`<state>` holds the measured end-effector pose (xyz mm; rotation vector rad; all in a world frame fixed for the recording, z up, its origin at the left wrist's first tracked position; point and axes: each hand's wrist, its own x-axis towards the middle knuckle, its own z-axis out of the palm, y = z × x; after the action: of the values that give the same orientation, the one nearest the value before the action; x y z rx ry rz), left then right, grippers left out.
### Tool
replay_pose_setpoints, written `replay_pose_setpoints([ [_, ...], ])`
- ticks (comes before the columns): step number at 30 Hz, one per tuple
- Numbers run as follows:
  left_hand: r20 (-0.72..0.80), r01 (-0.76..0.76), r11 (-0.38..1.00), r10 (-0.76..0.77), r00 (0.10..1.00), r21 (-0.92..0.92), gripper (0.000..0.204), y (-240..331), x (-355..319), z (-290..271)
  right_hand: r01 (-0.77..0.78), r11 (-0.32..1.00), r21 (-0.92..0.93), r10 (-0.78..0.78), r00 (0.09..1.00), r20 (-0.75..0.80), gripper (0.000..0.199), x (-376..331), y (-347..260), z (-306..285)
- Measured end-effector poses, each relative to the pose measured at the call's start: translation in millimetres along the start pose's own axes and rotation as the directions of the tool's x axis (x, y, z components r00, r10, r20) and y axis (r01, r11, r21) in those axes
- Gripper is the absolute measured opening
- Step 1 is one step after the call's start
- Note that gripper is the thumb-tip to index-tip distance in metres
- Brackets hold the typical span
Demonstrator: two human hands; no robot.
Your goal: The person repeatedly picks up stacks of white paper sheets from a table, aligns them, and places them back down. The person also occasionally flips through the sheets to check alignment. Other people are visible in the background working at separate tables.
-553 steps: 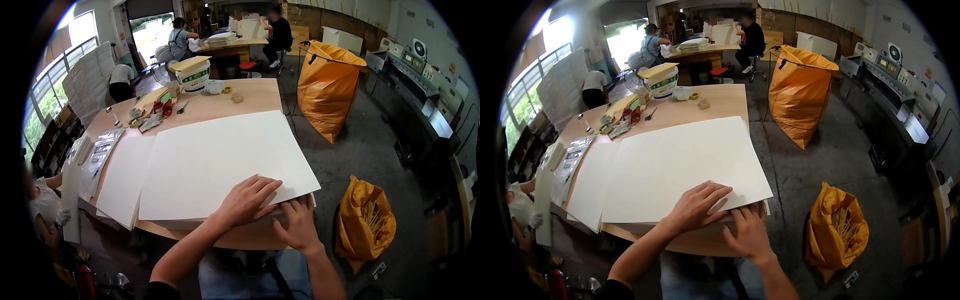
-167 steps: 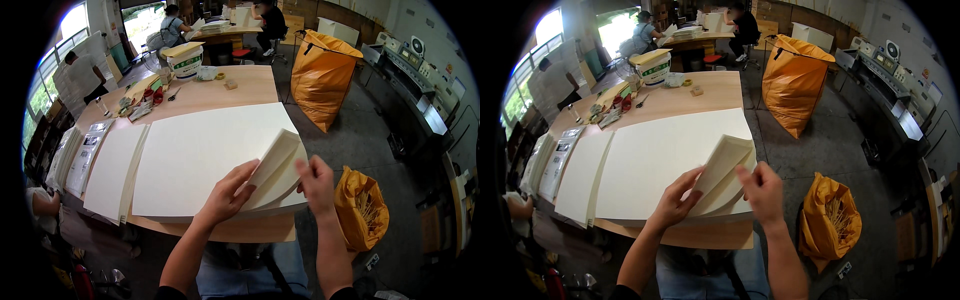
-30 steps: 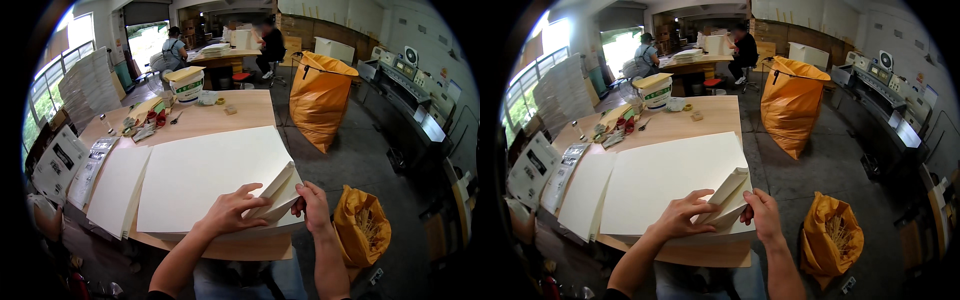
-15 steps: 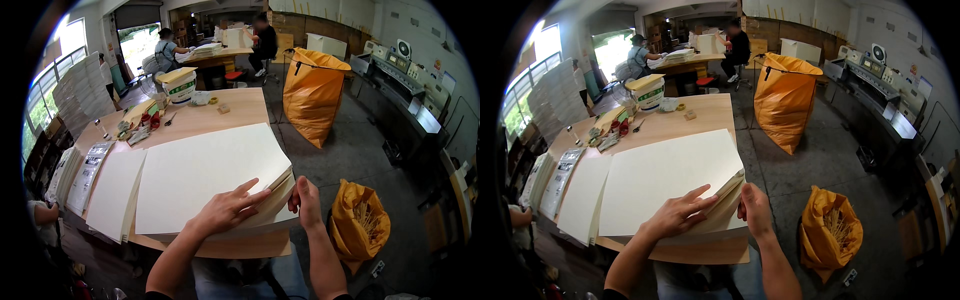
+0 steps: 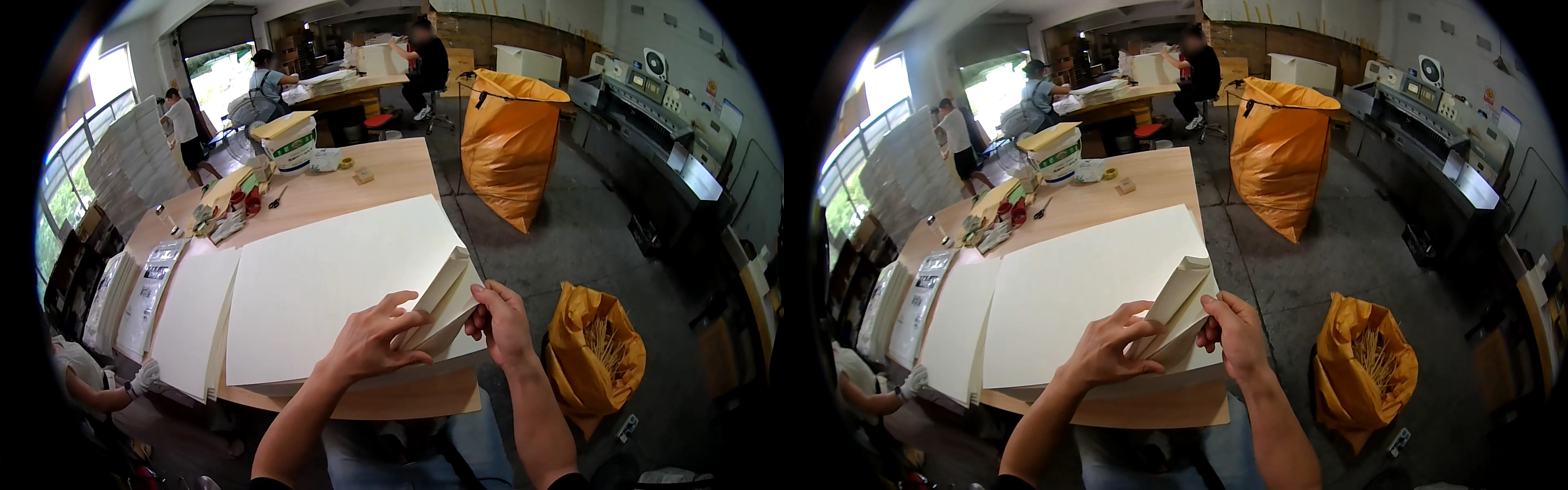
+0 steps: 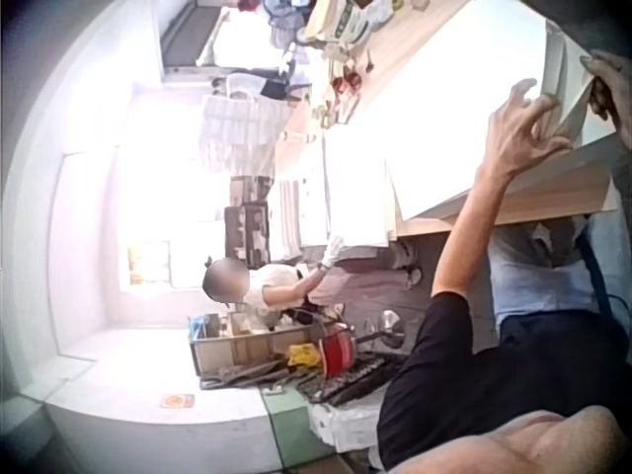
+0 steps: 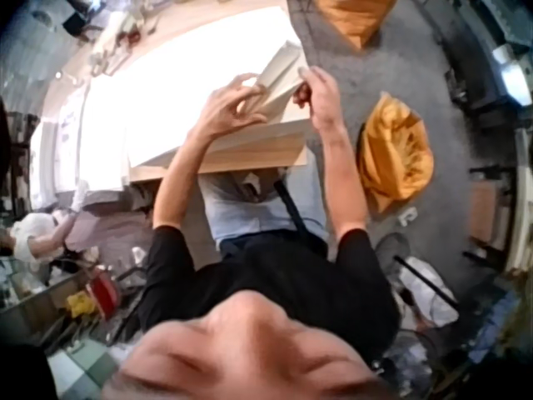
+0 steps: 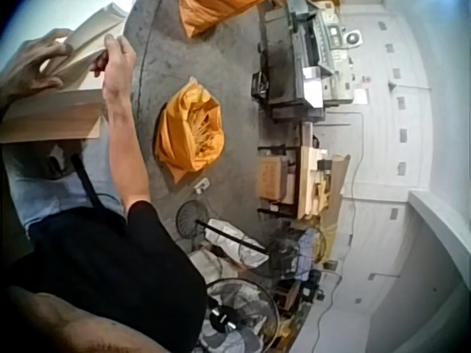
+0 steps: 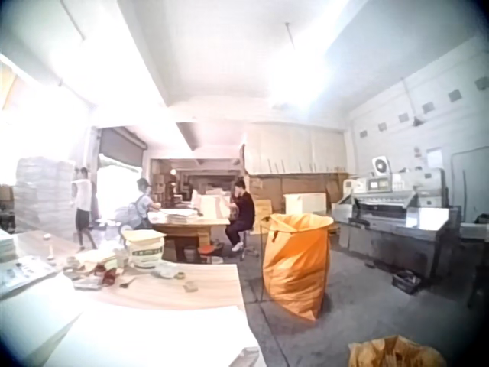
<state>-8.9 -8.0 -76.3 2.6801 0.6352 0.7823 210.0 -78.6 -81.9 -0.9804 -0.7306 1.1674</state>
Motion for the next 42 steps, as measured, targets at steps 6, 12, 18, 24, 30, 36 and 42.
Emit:
replay_pose_setpoints([
  [6,0.040,0.030,0.998,-0.028,0.999,-0.061,0.042,-2,1,-4,0.025,0.998,-0.050,-0.024,1.000,0.017,0.034,0,1,-2],
  [12,0.049,-0.003,0.996,0.008,0.999,-0.092,0.045,-8,1,-7,0.068,0.989,-0.131,-0.068,0.998,0.005,0.035,-3,-3,2],
  [18,0.042,0.086,0.996,-0.085,0.996,-0.019,0.030,5,6,-8,0.206,0.910,-0.359,-0.216,0.976,0.014,0.034,1,2,-1],
  [24,0.036,-0.002,1.000,0.002,0.999,0.017,0.029,5,4,-6,0.034,0.999,0.032,-0.034,0.999,0.015,0.032,2,0,1],
  [30,0.042,0.030,0.998,-0.028,0.999,-0.057,0.036,-5,3,-6,0.199,0.956,-0.218,-0.222,0.971,-0.089,0.030,-9,7,-6],
  [36,0.060,-0.001,1.000,0.001,0.998,-0.007,0.036,1,7,-7,0.492,0.090,-0.866,-0.552,0.749,0.368,0.030,-43,36,-16],
  [42,0.103,-0.242,0.918,0.220,0.970,0.315,0.064,3,-6,21,0.523,0.268,-0.809,-0.247,0.849,0.467,0.044,-47,55,-27],
])
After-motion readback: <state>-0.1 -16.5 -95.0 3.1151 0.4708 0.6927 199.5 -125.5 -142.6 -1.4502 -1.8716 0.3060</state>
